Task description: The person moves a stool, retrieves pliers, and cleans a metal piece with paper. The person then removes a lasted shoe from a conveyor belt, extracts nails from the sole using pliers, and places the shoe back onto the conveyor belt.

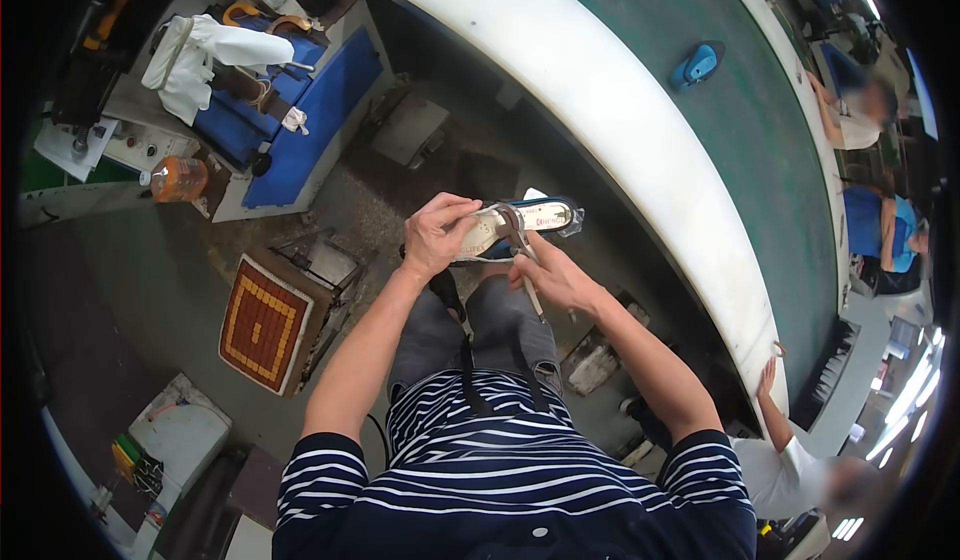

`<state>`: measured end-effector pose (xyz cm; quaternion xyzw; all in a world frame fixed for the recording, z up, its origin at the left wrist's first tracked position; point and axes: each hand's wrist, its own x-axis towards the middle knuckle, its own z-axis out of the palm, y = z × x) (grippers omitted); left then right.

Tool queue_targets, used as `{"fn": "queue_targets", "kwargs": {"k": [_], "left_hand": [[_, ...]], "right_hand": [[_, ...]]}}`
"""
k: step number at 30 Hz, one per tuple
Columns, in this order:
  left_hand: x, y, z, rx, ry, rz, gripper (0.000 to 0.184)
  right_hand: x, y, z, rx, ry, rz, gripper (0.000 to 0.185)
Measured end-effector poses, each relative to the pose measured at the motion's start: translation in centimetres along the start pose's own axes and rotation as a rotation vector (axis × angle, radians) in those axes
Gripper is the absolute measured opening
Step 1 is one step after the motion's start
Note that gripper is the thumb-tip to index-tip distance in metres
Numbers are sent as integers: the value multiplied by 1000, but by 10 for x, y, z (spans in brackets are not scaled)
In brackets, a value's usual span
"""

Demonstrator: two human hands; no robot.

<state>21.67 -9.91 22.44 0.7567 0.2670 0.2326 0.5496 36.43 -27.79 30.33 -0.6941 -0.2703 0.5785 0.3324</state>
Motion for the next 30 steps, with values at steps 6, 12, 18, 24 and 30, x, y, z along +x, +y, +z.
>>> {"fn": "queue_targets", "kwargs": {"k": [6,12,18,24,30], "left_hand": [[-4,-2,-4,79,-42,56,28],[-4,9,-16,267,-195,221,63],[-5,9,-20,315,-232,260,69],[-4,7,-17,307,-210,233,64],[4,3,-16,291,-141,262,61]], "right_hand": [[-9,-7,7,-180,69,72,38],[-5,-11,8,-574,118,144,42],[-25,-59,-24,-263,-49,154,63],[-39,-98,-9,-129,585,-481,77],[5,-22,5,-596,336,-349,75]]}}
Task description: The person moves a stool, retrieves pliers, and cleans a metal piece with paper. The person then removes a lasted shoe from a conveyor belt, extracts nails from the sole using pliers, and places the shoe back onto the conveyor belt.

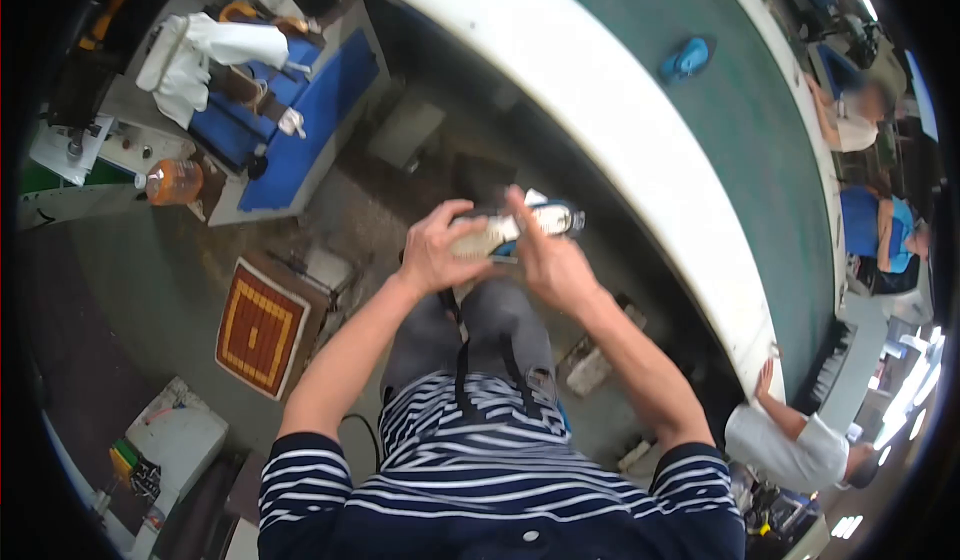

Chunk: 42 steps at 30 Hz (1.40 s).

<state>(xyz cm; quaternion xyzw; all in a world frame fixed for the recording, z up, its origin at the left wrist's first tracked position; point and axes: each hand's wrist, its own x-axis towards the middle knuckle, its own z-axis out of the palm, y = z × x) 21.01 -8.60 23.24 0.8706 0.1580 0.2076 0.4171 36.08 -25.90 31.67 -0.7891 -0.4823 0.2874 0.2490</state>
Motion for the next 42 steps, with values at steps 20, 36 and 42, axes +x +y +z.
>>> {"fn": "queue_targets", "kwargs": {"k": [20,36,42], "left_hand": [[-42,2,14,-54,390,-465,26],[-45,-16,30,-113,649,-572,26],[-44,-22,34,-247,671,-627,29]], "right_hand": [[19,-70,-23,236,165,117,81],[34,-64,27,-394,-278,-177,94],[34,-79,1,-273,-330,-119,96]]}}
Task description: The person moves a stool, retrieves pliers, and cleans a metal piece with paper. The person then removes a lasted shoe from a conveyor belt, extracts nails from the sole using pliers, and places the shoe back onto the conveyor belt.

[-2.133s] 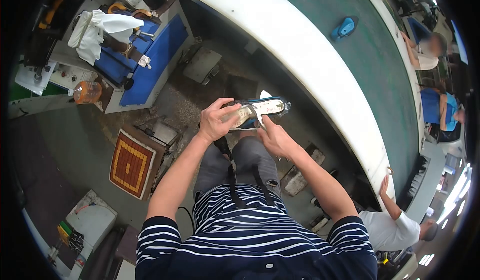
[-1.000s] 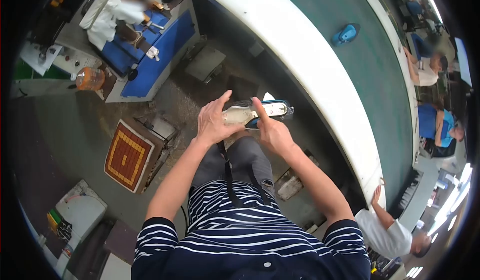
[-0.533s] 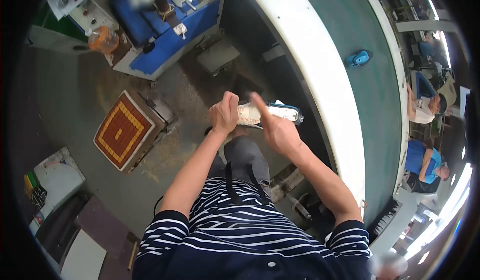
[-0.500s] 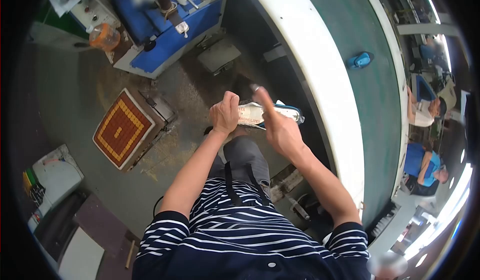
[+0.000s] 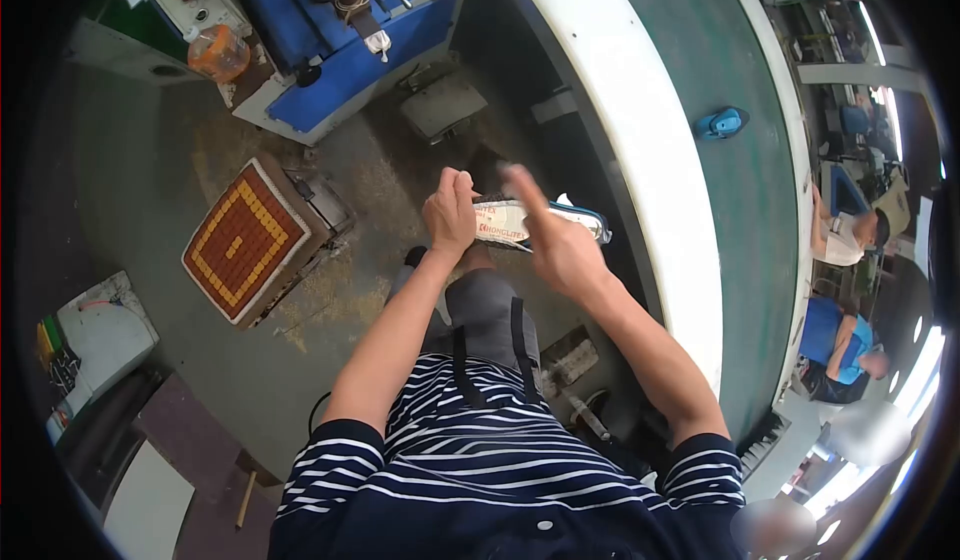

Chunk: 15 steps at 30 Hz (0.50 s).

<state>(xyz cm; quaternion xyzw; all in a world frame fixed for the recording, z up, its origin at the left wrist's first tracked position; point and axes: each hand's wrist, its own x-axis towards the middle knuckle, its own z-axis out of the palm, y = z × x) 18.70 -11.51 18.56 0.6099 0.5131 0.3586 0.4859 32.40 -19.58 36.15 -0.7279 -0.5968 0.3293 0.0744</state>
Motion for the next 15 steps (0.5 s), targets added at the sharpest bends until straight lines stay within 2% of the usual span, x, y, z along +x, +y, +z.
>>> {"fn": "queue_targets", "kwargs": {"k": [1,3,4,5,6,8,10,11,13,14,15], "left_hand": [[1,0,0,16,-9,-40,30],[-5,3,-1,45,-16,-59,31],[0,8,0,60,-28,-43,31],[-1,7,3,129,6,19,33],[-1,6,3,141,-12,6,35],[-2,3,2,257,-31,33,36],[-5,5,3,293,-17,15,38],[-8,4,4,320,-22,17,39],[-5,19,4,314,-78,2,44],[-7,13,3,407,-94,50,47],[-13,16,-2,439,-152,32,48]], "right_hand": [[-5,1,-3,158,233,-124,93],[-16,40,36,90,256,-75,87],[-14,69,58,-110,140,-77,85],[-19,73,63,-198,262,-210,81],[-21,57,39,-9,58,17,82],[-28,34,3,243,216,86,83],[-28,53,26,215,420,-15,83],[-27,89,68,98,411,-84,83],[-28,74,40,25,38,223,84],[-29,83,35,171,116,177,83],[-39,86,35,207,204,221,82]]}}
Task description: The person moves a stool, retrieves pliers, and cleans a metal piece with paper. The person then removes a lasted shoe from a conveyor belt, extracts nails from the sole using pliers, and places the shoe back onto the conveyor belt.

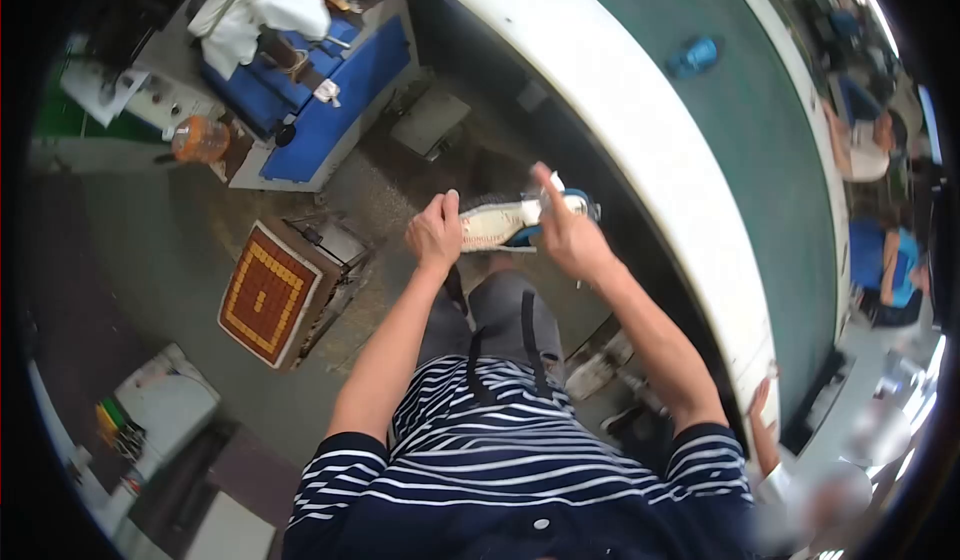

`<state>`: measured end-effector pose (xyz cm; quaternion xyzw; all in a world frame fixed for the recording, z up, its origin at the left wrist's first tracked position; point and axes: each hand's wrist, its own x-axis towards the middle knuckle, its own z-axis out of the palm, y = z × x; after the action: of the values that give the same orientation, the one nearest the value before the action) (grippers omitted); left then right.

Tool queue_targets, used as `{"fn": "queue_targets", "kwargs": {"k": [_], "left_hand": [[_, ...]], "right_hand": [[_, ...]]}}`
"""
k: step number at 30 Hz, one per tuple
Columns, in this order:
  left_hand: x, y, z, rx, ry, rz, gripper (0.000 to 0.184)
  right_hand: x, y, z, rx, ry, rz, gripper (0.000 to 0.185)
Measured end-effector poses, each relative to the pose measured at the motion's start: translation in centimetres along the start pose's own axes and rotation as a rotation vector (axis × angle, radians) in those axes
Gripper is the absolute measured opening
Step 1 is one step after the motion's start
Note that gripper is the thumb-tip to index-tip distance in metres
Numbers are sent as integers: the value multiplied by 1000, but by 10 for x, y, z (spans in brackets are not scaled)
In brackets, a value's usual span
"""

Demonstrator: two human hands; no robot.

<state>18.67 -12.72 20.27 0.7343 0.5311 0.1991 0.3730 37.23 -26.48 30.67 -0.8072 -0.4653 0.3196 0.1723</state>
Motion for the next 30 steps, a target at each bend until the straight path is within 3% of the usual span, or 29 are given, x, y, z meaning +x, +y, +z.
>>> {"fn": "queue_targets", "kwargs": {"k": [1,2,4,5,7,9,11,12,15,16,21,22,25,26,30], "left_hand": [[3,4,-3,22,-47,-1,50],[4,7,-8,29,-155,-21,50],[-11,8,-17,48,-385,-71,53],[-28,-4,-9,58,-384,-27,54],[-72,-42,12,72,-396,65,60],[-93,0,-10,31,-927,58,65],[-110,11,6,-21,-1360,-89,60],[-109,46,-2,13,-1351,30,50],[-103,79,16,-75,-902,652,43],[-94,98,21,-132,-807,695,43],[-34,153,71,78,-661,1085,107],[-24,154,89,143,-727,1100,122],[-2,181,108,328,-1044,912,126],[4,184,118,329,-1124,853,121],[2,173,123,215,-995,825,98]], "right_hand": [[0,3,-8,29,97,30,81],[-8,-9,-21,108,137,201,81],[-32,22,-4,300,370,174,75],[-46,34,6,349,452,135,72],[-82,23,2,523,270,444,65],[-112,34,18,510,189,530,70],[-133,55,34,347,179,567,74],[-138,69,38,373,179,607,76],[-142,111,25,314,271,681,75],[-140,123,15,307,259,694,71],[-121,148,-33,63,240,634,65],[-118,150,-39,29,233,624,64],[-103,158,-48,-92,323,529,60],[-99,158,-49,-148,409,433,50],[-68,169,-64,-168,501,448,33]]}}
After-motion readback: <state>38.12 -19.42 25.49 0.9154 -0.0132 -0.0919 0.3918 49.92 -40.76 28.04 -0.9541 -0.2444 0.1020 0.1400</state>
